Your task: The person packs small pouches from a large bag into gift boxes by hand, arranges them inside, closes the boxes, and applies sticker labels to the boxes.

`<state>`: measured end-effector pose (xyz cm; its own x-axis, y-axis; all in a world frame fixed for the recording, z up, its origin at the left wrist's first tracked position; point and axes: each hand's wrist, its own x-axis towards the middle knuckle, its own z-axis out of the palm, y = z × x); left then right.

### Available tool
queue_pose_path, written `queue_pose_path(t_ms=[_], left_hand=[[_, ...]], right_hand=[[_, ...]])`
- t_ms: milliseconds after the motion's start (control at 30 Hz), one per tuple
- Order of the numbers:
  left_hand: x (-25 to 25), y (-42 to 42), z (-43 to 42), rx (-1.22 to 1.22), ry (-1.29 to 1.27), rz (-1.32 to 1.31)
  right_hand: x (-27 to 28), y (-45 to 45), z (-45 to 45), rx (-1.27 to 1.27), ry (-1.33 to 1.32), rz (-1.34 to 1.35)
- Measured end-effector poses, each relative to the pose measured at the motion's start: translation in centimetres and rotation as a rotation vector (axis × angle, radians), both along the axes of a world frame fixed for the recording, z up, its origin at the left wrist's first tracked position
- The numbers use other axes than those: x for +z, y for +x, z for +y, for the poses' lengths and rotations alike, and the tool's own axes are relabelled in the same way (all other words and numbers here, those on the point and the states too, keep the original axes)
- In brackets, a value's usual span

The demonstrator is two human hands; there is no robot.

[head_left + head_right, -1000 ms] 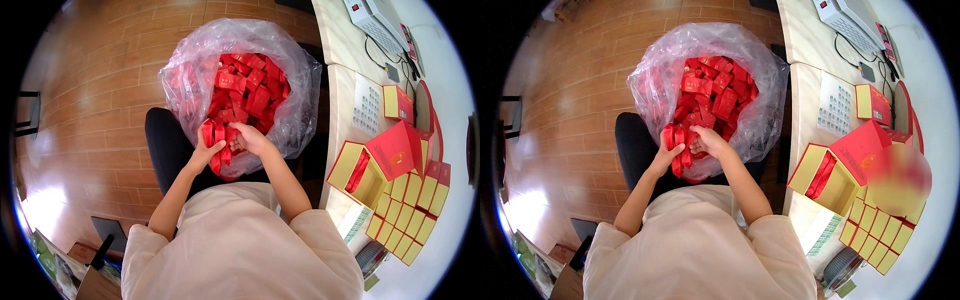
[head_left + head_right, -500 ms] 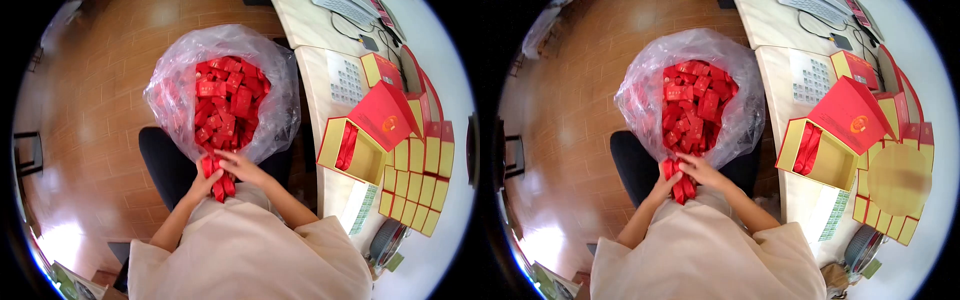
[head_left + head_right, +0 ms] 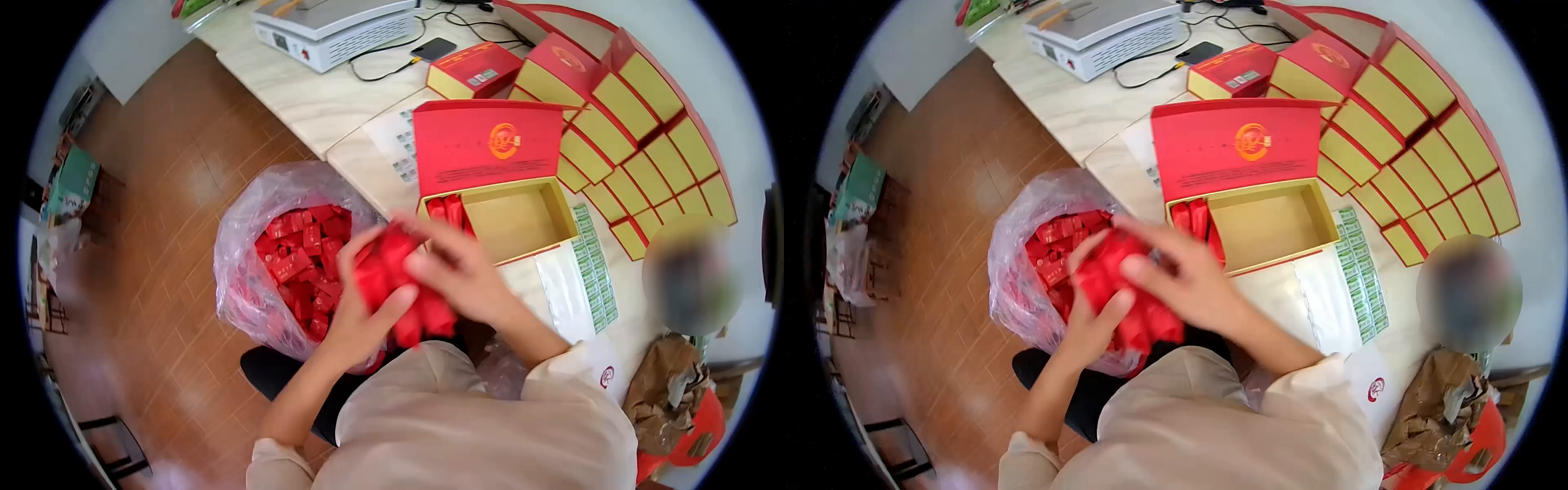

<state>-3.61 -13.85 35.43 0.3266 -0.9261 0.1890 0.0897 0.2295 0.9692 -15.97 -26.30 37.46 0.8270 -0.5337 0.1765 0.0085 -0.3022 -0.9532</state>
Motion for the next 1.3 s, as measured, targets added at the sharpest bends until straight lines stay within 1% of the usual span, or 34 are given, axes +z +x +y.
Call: queue_pose_path(t_ms=[33,67,100,133,167,200,233,267,300,333,367,400,500,533,567,633,667,700,767,833,867,900,967,1000,1033,1100,1133,1167,1233,1267,1300], left_hand=[[0.9,-0.8,-2.7,-0.044,-0.054,-0.016],[1.4,-1.5,-5.4,-0.048,-0.065,-0.120],[1.5,-2.1,-7.9,-0.051,-0.077,-0.222],[1.7,-2.7,-10.2,-0.077,-0.081,-0.215],[1.7,-3.5,-12.3,-0.106,-0.083,-0.205],[1.3,-4.2,-14.0,-0.125,-0.044,-0.164],[0.5,-4.7,-15.5,-0.109,-0.001,-0.258],[-0.3,-5.2,-16.6,-0.038,-0.002,-0.377],[-1.0,-5.6,-17.4,0.039,-0.004,-0.495],[-1.6,-5.8,-17.7,0.034,-0.003,-0.498],[-2.2,-6.0,-17.5,0.124,-0.002,-0.685],[-2.5,-6.1,-17.2,0.213,0.003,-0.873],[-3.0,-5.9,-16.0,0.217,0.073,-0.961],[-3.1,-5.6,-16.0,0.242,0.048,-0.979],[-2.7,-5.4,-15.9,0.227,0.087,-0.968],[-2.6,-5.3,-15.7,0.207,0.138,-0.965],[-2.6,-5.3,-15.7,0.202,0.137,-0.960],[-2.7,-5.3,-15.6,0.208,0.114,-0.934],[-2.9,-5.2,-15.6,0.218,0.096,-0.904],[-3.3,-5.1,-15.7,0.266,0.030,-0.898],[-3.4,-5.2,-15.7,0.279,0.051,-0.998],[-3.5,-5.3,-15.8,0.288,0.057,-0.992],[-3.6,-5.6,-16.0,0.323,0.093,-1.147],[-3.9,-5.6,-16.1,0.342,0.067,-1.195],[-3.9,-5.6,-16.2,0.366,0.078,-1.180],[-3.8,-5.3,-16.2,0.324,0.060,-1.171],[-3.8,-5.0,-16.1,0.291,0.058,-1.099],[-3.6,-4.7,-15.6,0.323,0.056,-1.078],[-3.2,-3.7,-14.0,0.315,-0.040,-0.803],[-3.1,-3.0,-12.6,0.373,-0.034,-0.779],[-3.5,-2.7,-11.3,0.387,-0.032,-0.764]], right_hand=[[0.8,-1.0,-1.3,-0.072,0.096,-0.100],[2.0,-2.2,-3.0,-0.099,0.163,-0.143],[3.5,-3.6,-4.4,-0.157,0.210,-0.038],[3.2,-4.2,-6.0,-0.232,0.056,-0.108],[2.9,-5.3,-7.8,-0.309,0.057,-0.037],[2.6,-5.8,-9.0,-0.315,0.146,-0.085],[2.1,-6.3,-9.9,-0.322,0.235,-0.135],[1.5,-6.9,-10.7,-0.335,0.240,-0.138],[0.6,-7.4,-11.4,-0.354,0.277,-0.065],[-0.6,-7.7,-12.3,-0.368,0.315,0.007],[-2.5,-8.1,-13.0,-0.346,0.245,0.014],[-3.5,-8.2,-13.0,-0.346,0.229,0.020],[-4.9,-8.3,-12.7,-0.319,0.253,0.020],[-4.9,-8.6,-12.6,-0.297,0.265,0.009],[-4.9,-8.6,-12.6,-0.301,0.269,0.013],[-4.5,-8.3,-12.3,-0.312,0.166,0.120],[-4.3,-8.3,-12.2,-0.315,0.206,0.134],[-4.2,-8.3,-12.2,-0.319,0.206,0.139],[-4.2,-8.1,-12.3,-0.280,0.115,0.262],[-4.0,-7.8,-11.9,-0.244,0.072,0.226],[-3.8,-7.7,-11.7,-0.210,0.027,0.186],[-3.7,-7.6,-11.4,-0.200,0.025,0.192],[-3.4,-7.3,-10.6,-0.311,0.030,0.306],[-4.2,-7.3,-10.7,-0.317,-0.084,0.332],[-5.0,-7.3,-11.0,-0.295,-0.097,0.343],[-5.8,-7.3,-11.4,-0.297,-0.334,0.291],[-5.3,-7.2,-11.2,-0.304,-0.320,0.281],[-5.2,-7.2,-11.1,-0.281,-0.345,0.291],[-5.4,-7.3,-11.4,-0.367,-0.220,0.355],[-4.9,-7.2,-11.2,-0.427,-0.167,0.413],[-4.7,-7.1,-11.3,-0.415,-0.179,0.425]])
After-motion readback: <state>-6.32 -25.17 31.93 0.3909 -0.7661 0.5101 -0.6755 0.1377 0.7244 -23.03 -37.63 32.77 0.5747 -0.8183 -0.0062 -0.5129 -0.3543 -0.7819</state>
